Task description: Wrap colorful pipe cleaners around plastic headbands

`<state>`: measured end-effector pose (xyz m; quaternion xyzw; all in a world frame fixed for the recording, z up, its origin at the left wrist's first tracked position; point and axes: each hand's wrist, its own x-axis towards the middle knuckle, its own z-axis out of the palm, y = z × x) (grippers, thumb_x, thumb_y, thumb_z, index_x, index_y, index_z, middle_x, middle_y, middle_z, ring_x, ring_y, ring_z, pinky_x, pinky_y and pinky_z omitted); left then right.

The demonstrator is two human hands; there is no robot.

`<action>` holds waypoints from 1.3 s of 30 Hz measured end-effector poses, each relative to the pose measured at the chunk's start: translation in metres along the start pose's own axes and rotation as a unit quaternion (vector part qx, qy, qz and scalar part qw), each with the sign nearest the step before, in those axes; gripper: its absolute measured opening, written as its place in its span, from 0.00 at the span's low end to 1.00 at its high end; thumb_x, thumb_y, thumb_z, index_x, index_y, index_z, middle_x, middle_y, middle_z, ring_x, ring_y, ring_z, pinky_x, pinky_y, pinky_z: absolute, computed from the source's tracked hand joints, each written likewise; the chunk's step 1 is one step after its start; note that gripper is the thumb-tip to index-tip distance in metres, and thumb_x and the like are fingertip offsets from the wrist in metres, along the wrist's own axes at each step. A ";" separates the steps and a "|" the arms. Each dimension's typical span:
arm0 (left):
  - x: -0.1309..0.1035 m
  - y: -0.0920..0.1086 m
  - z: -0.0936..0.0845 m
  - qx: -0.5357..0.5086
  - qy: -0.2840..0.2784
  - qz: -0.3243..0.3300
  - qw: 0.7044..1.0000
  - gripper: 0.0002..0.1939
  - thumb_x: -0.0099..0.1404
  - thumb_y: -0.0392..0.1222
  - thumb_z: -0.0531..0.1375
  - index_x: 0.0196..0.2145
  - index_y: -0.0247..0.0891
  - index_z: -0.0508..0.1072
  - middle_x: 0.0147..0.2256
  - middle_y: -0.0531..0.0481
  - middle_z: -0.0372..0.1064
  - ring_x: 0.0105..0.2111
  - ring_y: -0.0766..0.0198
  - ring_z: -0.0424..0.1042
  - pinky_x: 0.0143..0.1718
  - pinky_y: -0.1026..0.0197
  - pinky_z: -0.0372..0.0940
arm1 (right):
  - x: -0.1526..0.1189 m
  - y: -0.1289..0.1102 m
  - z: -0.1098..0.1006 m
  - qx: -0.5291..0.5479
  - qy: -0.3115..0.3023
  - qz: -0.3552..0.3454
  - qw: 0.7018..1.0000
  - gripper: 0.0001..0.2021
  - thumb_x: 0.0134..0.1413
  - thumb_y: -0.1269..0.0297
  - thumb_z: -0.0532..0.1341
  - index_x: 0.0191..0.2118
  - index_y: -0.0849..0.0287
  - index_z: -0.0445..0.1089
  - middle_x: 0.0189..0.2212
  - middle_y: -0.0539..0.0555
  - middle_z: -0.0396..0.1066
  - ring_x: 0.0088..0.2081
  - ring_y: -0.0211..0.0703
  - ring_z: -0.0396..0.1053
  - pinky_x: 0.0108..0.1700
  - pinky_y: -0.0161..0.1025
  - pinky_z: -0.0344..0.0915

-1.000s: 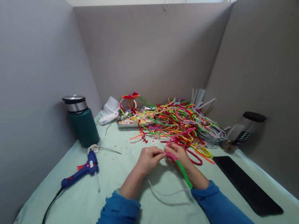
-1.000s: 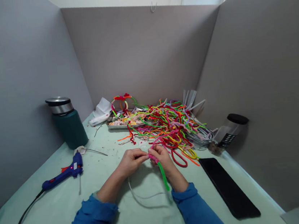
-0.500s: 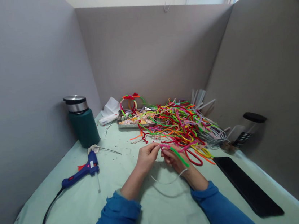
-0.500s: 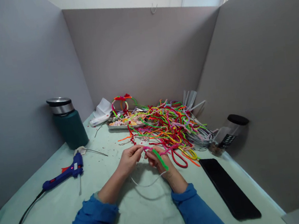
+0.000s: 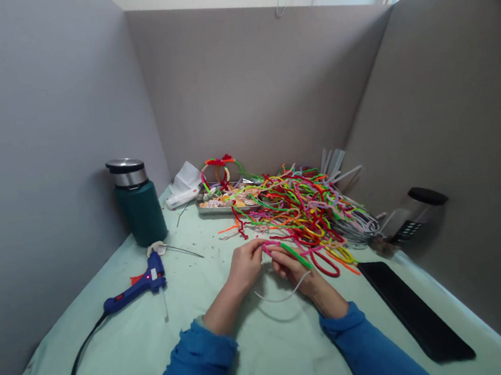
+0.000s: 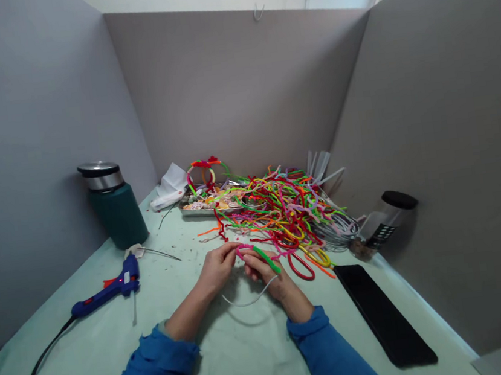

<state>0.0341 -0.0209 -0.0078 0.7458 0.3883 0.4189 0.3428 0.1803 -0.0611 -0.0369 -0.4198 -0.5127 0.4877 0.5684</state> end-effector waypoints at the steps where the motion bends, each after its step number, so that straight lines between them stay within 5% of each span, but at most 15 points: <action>1: 0.000 0.000 0.000 0.004 -0.006 0.009 1.000 0.15 0.60 0.34 0.52 0.40 0.39 0.76 0.35 0.50 0.75 0.34 0.65 0.71 0.37 0.66 0.62 | 0.000 0.000 0.000 0.003 -0.004 0.000 1.000 0.10 0.51 0.56 0.61 0.33 0.56 0.74 0.20 0.49 0.64 0.21 0.36 0.58 0.21 0.35 0.53; 6: 0.000 -0.004 0.000 0.031 -0.003 0.024 0.999 0.14 0.60 0.35 0.55 0.39 0.42 0.77 0.36 0.51 0.75 0.35 0.65 0.71 0.39 0.66 0.62 | -0.002 0.000 -0.001 0.034 -0.035 0.008 0.999 0.10 0.50 0.57 0.62 0.36 0.55 0.73 0.21 0.49 0.64 0.22 0.36 0.58 0.22 0.34 0.53; 13: 0.000 -0.003 -0.003 0.056 0.022 -0.008 0.998 0.13 0.61 0.41 0.53 0.33 0.39 0.78 0.32 0.49 0.74 0.32 0.63 0.68 0.36 0.65 0.59 | -0.003 -0.004 0.002 0.052 -0.024 0.027 0.998 0.08 0.47 0.59 0.63 0.28 0.58 0.70 0.22 0.49 0.65 0.22 0.34 0.58 0.23 0.33 0.53; 18: 0.003 -0.007 -0.003 0.039 0.020 -0.047 0.998 0.16 0.60 0.43 0.51 0.22 0.35 0.73 0.19 0.54 0.61 0.23 0.67 0.59 0.25 0.67 0.50 | 0.001 -0.002 0.004 0.079 -0.008 0.040 0.996 0.09 0.42 0.59 0.67 0.25 0.58 0.68 0.19 0.46 0.60 0.19 0.32 0.55 0.21 0.32 0.52; 23: 0.007 -0.016 0.000 -0.007 -0.041 -0.102 0.994 0.17 0.58 0.45 0.50 0.16 0.35 0.65 0.15 0.58 0.47 0.17 0.71 0.49 0.20 0.67 0.44 | 0.005 -0.004 0.003 0.109 0.013 0.036 0.993 0.13 0.39 0.55 0.67 0.30 0.57 0.69 0.15 0.43 0.57 0.16 0.31 0.52 0.18 0.31 0.50; 30: 0.004 -0.012 -0.005 -0.044 -0.155 -0.141 0.977 0.15 0.55 0.46 0.52 0.16 0.35 0.64 0.14 0.59 0.48 0.15 0.73 0.47 0.17 0.67 0.43 | 0.005 -0.011 -0.005 0.097 0.020 0.043 0.994 0.14 0.41 0.57 0.67 0.34 0.57 0.72 0.26 0.49 0.68 0.21 0.33 0.60 0.23 0.32 0.58; 35: 0.002 -0.014 -0.008 -0.026 -0.199 -0.141 0.969 0.15 0.53 0.45 0.54 0.14 0.36 0.61 0.13 0.58 0.47 0.15 0.73 0.45 0.17 0.66 0.41 | 0.000 -0.015 -0.012 0.066 -0.038 0.052 0.996 0.14 0.35 0.66 0.70 0.34 0.56 0.75 0.31 0.50 0.71 0.32 0.39 0.66 0.34 0.35 0.62; 39: 0.001 -0.015 -0.009 0.000 -0.209 -0.121 0.970 0.14 0.52 0.44 0.56 0.14 0.35 0.62 0.14 0.58 0.46 0.16 0.73 0.46 0.18 0.65 0.41 | -0.003 -0.020 -0.008 -0.018 -0.109 0.015 0.994 0.10 0.39 0.66 0.68 0.34 0.56 0.76 0.31 0.50 0.69 0.33 0.40 0.65 0.34 0.35 0.61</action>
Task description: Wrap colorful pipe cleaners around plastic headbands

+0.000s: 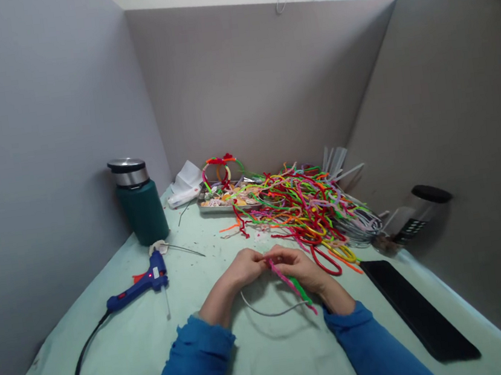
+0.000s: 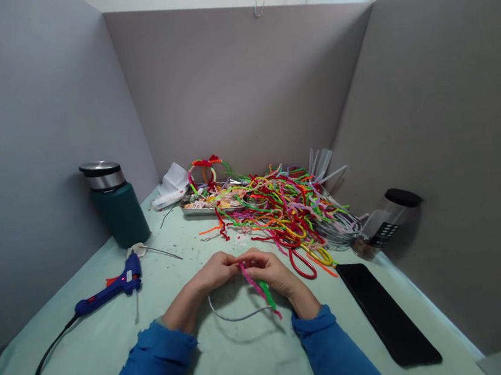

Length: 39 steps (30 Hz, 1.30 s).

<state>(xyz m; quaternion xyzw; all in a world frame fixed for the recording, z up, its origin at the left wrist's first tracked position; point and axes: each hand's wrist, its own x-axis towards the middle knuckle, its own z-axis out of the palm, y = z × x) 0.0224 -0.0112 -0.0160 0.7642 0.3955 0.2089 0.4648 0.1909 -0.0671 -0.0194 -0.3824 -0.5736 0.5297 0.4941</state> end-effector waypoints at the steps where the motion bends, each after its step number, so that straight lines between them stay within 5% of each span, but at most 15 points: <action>1: 0.000 0.001 0.000 0.008 -0.002 0.006 1.000 0.15 0.52 0.44 0.56 0.14 0.35 0.62 0.14 0.58 0.46 0.17 0.73 0.46 0.18 0.65 0.41 | 0.000 -0.001 0.002 -0.028 0.004 -0.015 0.999 0.08 0.40 0.66 0.67 0.32 0.57 0.76 0.31 0.50 0.69 0.33 0.40 0.65 0.34 0.35 0.61; 9: -0.006 0.011 0.004 0.039 -0.029 0.087 0.995 0.16 0.56 0.45 0.55 0.15 0.34 0.66 0.15 0.58 0.48 0.19 0.71 0.48 0.20 0.66 0.43 | 0.008 0.006 0.008 -0.050 0.158 -0.018 0.986 0.11 0.44 0.58 0.65 0.23 0.59 0.68 0.16 0.45 0.60 0.20 0.34 0.55 0.22 0.32 0.52; 16: -0.007 0.016 0.005 0.076 0.015 0.132 0.988 0.13 0.58 0.43 0.54 0.31 0.34 0.76 0.23 0.53 0.67 0.23 0.68 0.58 0.25 0.67 0.51 | 0.010 0.003 0.005 -0.033 0.239 -0.029 0.970 0.15 0.40 0.54 0.67 0.21 0.59 0.64 0.16 0.45 0.60 0.20 0.34 0.54 0.21 0.32 0.52; 29: -0.008 0.020 0.007 0.078 0.047 0.193 0.977 0.13 0.62 0.43 0.54 0.28 0.35 0.75 0.23 0.52 0.68 0.24 0.68 0.60 0.27 0.68 0.54 | 0.011 0.007 0.001 0.008 0.227 -0.025 0.974 0.16 0.38 0.52 0.67 0.21 0.58 0.64 0.16 0.45 0.61 0.19 0.33 0.56 0.21 0.33 0.53; 39: -0.007 0.022 0.007 -0.023 0.158 0.169 0.972 0.13 0.62 0.44 0.53 0.27 0.34 0.73 0.20 0.55 0.62 0.21 0.70 0.59 0.25 0.68 0.54 | 0.007 0.011 0.002 -0.006 0.165 -0.036 0.986 0.16 0.47 0.52 0.62 0.21 0.58 0.63 0.15 0.45 0.58 0.18 0.33 0.54 0.20 0.34 0.50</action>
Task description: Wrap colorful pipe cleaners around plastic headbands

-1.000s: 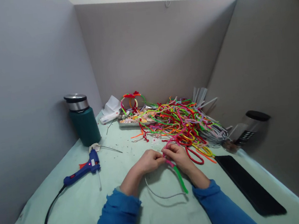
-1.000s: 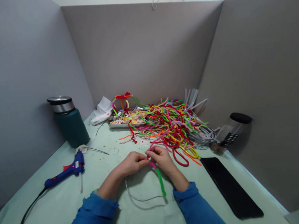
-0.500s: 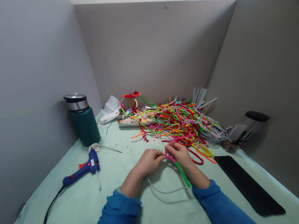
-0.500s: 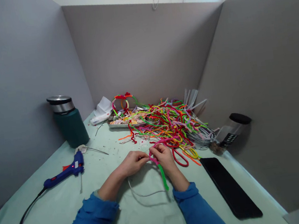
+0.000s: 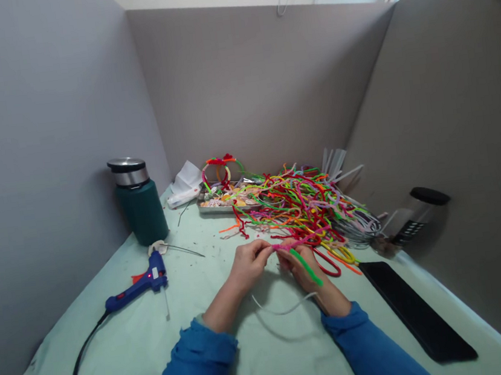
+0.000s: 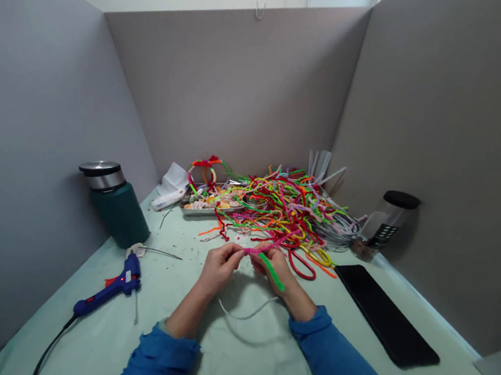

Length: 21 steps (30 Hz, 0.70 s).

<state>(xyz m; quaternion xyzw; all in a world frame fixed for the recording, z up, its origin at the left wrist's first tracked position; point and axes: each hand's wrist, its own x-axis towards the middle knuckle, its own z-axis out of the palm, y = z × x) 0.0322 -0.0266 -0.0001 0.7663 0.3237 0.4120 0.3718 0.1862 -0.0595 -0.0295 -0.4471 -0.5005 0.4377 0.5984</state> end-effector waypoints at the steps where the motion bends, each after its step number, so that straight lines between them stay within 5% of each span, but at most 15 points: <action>1: 0.000 -0.001 0.000 -0.006 0.007 -0.010 1.000 0.13 0.62 0.44 0.54 0.28 0.34 0.73 0.19 0.55 0.61 0.21 0.70 0.58 0.24 0.68 0.53 | -0.002 -0.002 0.000 -0.008 -0.005 -0.004 1.000 0.16 0.47 0.53 0.62 0.20 0.58 0.63 0.15 0.46 0.58 0.18 0.34 0.54 0.21 0.34 0.51; 5: 0.003 -0.006 0.002 -0.046 0.028 -0.047 0.997 0.13 0.60 0.45 0.55 0.36 0.33 0.73 0.17 0.58 0.59 0.19 0.71 0.56 0.21 0.68 0.51 | -0.008 -0.009 -0.001 -0.036 -0.012 -0.016 0.999 0.13 0.46 0.54 0.64 0.22 0.57 0.67 0.17 0.47 0.61 0.21 0.37 0.57 0.23 0.36 0.54; 13: 0.005 -0.013 0.003 -0.061 0.047 -0.061 0.995 0.11 0.59 0.41 0.56 0.31 0.32 0.75 0.26 0.50 0.70 0.26 0.67 0.65 0.29 0.66 0.59 | -0.014 -0.020 0.004 -0.099 -0.045 -0.039 0.993 0.11 0.51 0.54 0.60 0.29 0.57 0.71 0.18 0.48 0.61 0.23 0.38 0.57 0.25 0.37 0.53; 21: 0.004 -0.007 -0.001 0.025 0.047 0.014 0.998 0.12 0.61 0.34 0.54 0.37 0.35 0.77 0.34 0.48 0.74 0.34 0.65 0.71 0.38 0.65 0.62 | -0.013 -0.019 0.005 -0.073 -0.070 -0.019 0.995 0.13 0.55 0.54 0.57 0.26 0.56 0.68 0.19 0.48 0.60 0.22 0.37 0.56 0.25 0.37 0.52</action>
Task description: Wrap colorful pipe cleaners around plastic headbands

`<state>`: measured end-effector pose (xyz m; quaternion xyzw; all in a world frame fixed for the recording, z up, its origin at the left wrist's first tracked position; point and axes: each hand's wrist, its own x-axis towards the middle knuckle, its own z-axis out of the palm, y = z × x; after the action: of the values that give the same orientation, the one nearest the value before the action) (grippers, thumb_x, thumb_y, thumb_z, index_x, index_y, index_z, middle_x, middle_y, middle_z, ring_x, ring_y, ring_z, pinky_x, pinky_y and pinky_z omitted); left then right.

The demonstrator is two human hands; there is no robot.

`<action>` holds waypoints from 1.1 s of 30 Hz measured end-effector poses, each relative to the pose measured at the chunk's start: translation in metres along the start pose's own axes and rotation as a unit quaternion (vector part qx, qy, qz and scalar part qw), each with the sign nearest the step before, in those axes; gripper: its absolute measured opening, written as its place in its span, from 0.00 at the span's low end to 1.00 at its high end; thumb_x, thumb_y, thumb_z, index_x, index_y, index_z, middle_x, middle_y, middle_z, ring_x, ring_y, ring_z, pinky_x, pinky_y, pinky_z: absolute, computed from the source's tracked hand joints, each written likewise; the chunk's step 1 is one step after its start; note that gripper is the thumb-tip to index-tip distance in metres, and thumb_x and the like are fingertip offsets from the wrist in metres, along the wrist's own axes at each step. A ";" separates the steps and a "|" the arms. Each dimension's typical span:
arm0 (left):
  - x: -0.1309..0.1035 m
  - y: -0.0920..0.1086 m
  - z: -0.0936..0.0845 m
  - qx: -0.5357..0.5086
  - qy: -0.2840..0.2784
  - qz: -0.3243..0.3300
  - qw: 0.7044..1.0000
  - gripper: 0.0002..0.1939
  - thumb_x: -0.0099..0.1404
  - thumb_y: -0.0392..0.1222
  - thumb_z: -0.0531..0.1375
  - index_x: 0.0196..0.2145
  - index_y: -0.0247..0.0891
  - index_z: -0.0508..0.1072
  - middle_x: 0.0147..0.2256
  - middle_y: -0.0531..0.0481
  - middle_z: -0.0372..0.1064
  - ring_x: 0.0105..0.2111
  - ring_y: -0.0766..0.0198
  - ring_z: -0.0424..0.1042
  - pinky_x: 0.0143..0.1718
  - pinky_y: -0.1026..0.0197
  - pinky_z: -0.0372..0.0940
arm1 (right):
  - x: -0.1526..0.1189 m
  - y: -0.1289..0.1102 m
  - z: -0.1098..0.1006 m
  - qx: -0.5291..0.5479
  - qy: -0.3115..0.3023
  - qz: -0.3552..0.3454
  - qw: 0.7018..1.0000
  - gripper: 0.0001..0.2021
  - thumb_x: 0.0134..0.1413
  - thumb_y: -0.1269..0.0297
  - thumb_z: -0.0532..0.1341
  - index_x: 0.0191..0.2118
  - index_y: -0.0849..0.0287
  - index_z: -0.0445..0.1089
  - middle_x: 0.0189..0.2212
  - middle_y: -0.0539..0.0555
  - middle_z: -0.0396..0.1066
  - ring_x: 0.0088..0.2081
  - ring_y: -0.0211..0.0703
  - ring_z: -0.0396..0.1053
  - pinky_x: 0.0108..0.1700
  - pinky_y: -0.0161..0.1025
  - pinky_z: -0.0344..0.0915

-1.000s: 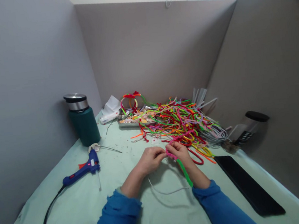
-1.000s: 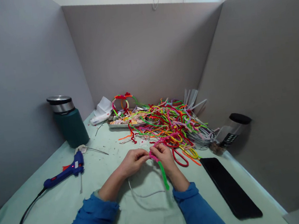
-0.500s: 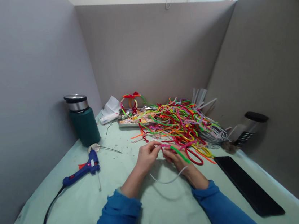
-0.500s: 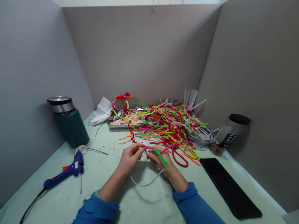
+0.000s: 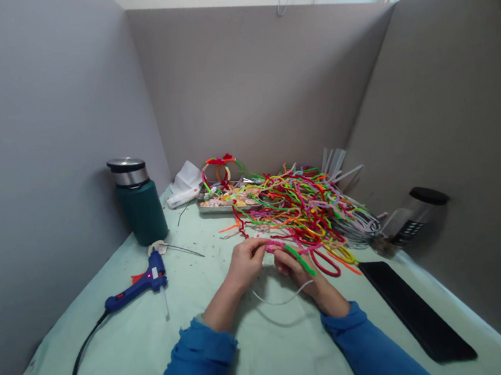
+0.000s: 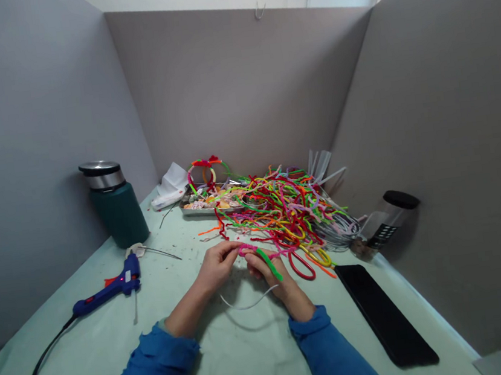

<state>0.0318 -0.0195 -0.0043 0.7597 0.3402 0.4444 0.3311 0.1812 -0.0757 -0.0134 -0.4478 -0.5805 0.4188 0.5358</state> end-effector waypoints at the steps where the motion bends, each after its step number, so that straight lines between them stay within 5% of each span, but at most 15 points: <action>1: 0.000 -0.001 0.000 0.014 0.000 0.009 1.000 0.12 0.60 0.34 0.55 0.37 0.36 0.77 0.33 0.48 0.74 0.34 0.65 0.70 0.38 0.65 0.62 | 0.000 0.000 0.000 0.007 -0.003 0.000 1.000 0.13 0.55 0.55 0.57 0.26 0.56 0.68 0.19 0.48 0.60 0.22 0.37 0.55 0.25 0.37 0.52; 10: 0.000 -0.006 0.000 0.091 0.022 -0.004 0.996 0.11 0.60 0.38 0.57 0.38 0.39 0.78 0.26 0.51 0.68 0.27 0.67 0.66 0.30 0.66 0.58 | 0.003 0.006 0.000 0.080 -0.040 0.013 0.996 0.07 0.49 0.60 0.62 0.27 0.56 0.66 0.19 0.46 0.60 0.21 0.35 0.55 0.23 0.35 0.52; 17: 0.000 -0.002 -0.001 0.039 -0.009 -0.058 0.998 0.13 0.59 0.38 0.53 0.24 0.34 0.75 0.23 0.53 0.63 0.26 0.67 0.61 0.30 0.66 0.54 | 0.009 0.021 0.001 0.159 0.005 0.061 0.985 0.12 0.42 0.57 0.66 0.32 0.56 0.67 0.18 0.44 0.60 0.18 0.33 0.55 0.21 0.33 0.52; 23: 0.002 -0.011 0.001 -0.001 -0.057 -0.116 0.992 0.16 0.58 0.44 0.51 0.18 0.34 0.67 0.16 0.57 0.49 0.20 0.70 0.51 0.22 0.66 0.47 | 0.012 0.019 0.002 0.170 0.020 0.075 0.982 0.14 0.40 0.58 0.67 0.33 0.56 0.67 0.20 0.45 0.62 0.17 0.30 0.55 0.19 0.31 0.52; 28: 0.002 -0.012 -0.004 -0.018 -0.113 -0.144 0.983 0.15 0.55 0.47 0.53 0.17 0.34 0.66 0.16 0.58 0.47 0.19 0.71 0.49 0.20 0.66 0.44 | 0.011 0.013 -0.001 0.156 0.030 0.082 0.984 0.09 0.43 0.61 0.65 0.33 0.57 0.70 0.21 0.46 0.65 0.19 0.32 0.58 0.20 0.31 0.54; 33: 0.000 -0.007 -0.008 -0.010 -0.159 -0.148 0.976 0.13 0.54 0.44 0.53 0.17 0.34 0.65 0.16 0.58 0.48 0.19 0.71 0.48 0.20 0.66 0.44 | 0.009 0.010 -0.008 0.139 0.012 0.069 0.988 0.09 0.41 0.65 0.66 0.34 0.56 0.74 0.29 0.50 0.71 0.31 0.40 0.66 0.34 0.35 0.62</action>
<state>0.0232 -0.0144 -0.0072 0.7586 0.3877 0.2675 0.4502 0.1892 -0.0643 -0.0202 -0.4127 -0.4781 0.5262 0.5694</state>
